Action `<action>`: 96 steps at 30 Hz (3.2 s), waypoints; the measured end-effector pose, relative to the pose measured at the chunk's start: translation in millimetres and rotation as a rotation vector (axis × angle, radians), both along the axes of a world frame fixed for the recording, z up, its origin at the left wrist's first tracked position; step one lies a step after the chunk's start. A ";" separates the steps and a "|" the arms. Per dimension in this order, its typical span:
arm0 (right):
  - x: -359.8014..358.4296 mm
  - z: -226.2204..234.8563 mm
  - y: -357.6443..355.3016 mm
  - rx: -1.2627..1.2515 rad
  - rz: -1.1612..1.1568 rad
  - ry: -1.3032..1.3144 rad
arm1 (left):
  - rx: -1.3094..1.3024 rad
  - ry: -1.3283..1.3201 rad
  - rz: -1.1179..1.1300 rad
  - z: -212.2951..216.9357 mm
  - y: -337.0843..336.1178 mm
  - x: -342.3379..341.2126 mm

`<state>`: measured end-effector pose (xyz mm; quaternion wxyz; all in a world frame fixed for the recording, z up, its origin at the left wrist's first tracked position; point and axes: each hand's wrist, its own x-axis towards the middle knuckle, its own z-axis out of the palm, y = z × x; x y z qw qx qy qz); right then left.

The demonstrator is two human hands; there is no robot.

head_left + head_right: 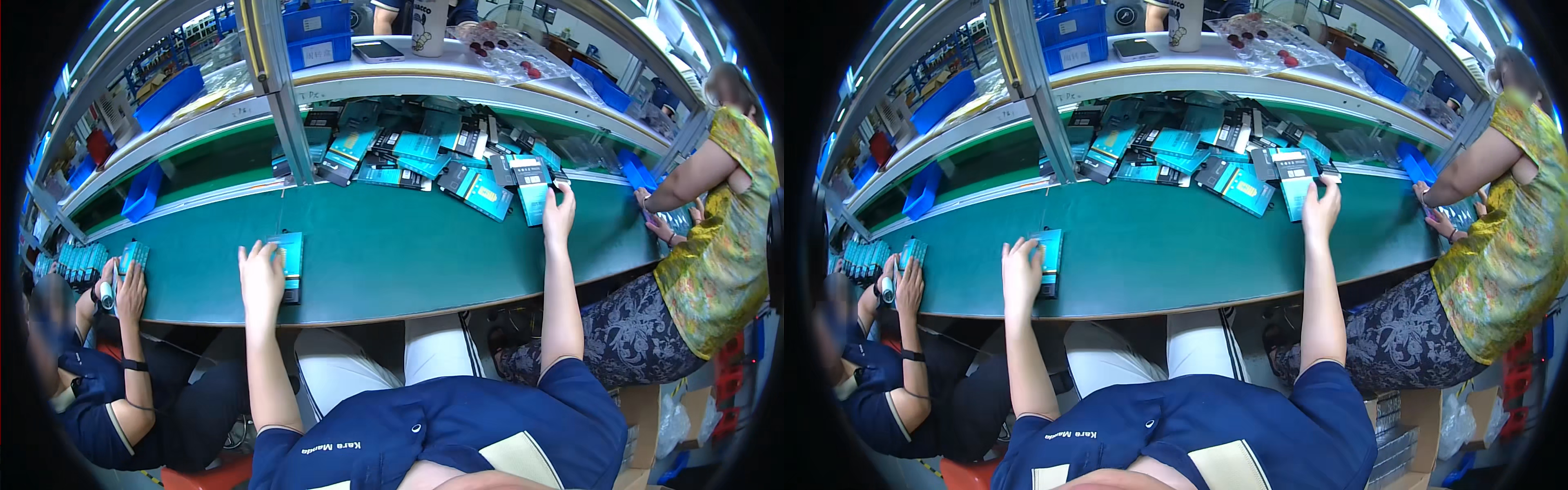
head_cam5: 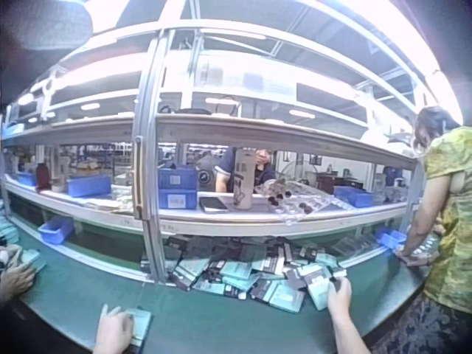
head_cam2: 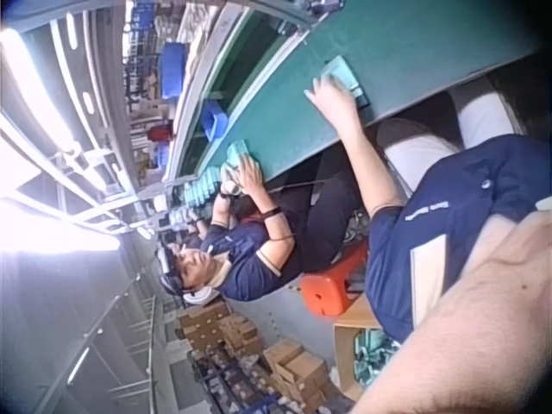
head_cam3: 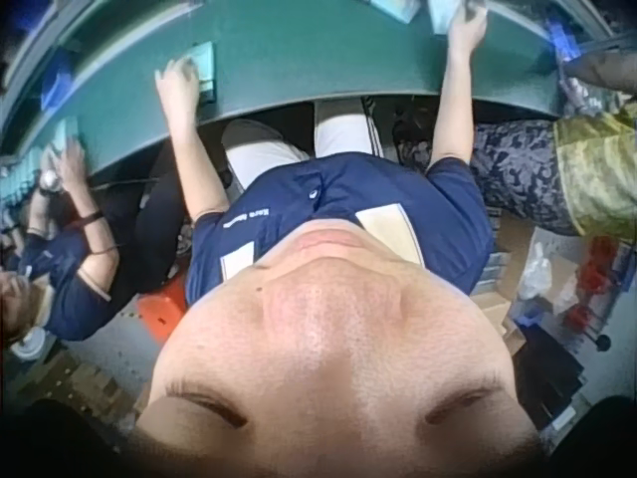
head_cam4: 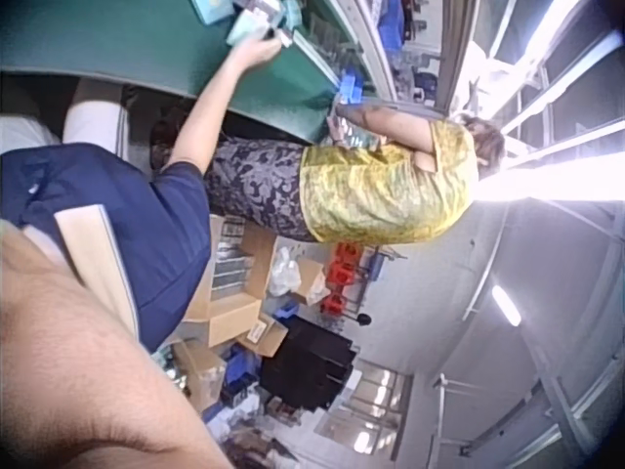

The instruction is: Packing lithium-polymer battery units into branded boxes on an assembly line.

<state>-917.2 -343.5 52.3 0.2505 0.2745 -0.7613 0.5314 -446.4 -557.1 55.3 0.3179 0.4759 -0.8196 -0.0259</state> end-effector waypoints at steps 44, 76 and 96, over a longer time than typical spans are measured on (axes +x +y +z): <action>67.0 -23.7 96.9 0.673 0.151 0.118 | 0.157 -0.183 -0.844 14.9 94.4 -129.0; 237.3 20.6 -41.7 -0.425 0.921 -0.081 | 0.764 1.392 -0.834 28.2 108.3 -143.8; 246.0 -3.2 -20.1 0.023 1.174 0.562 | 1.170 1.155 -0.661 20.8 99.0 -76.3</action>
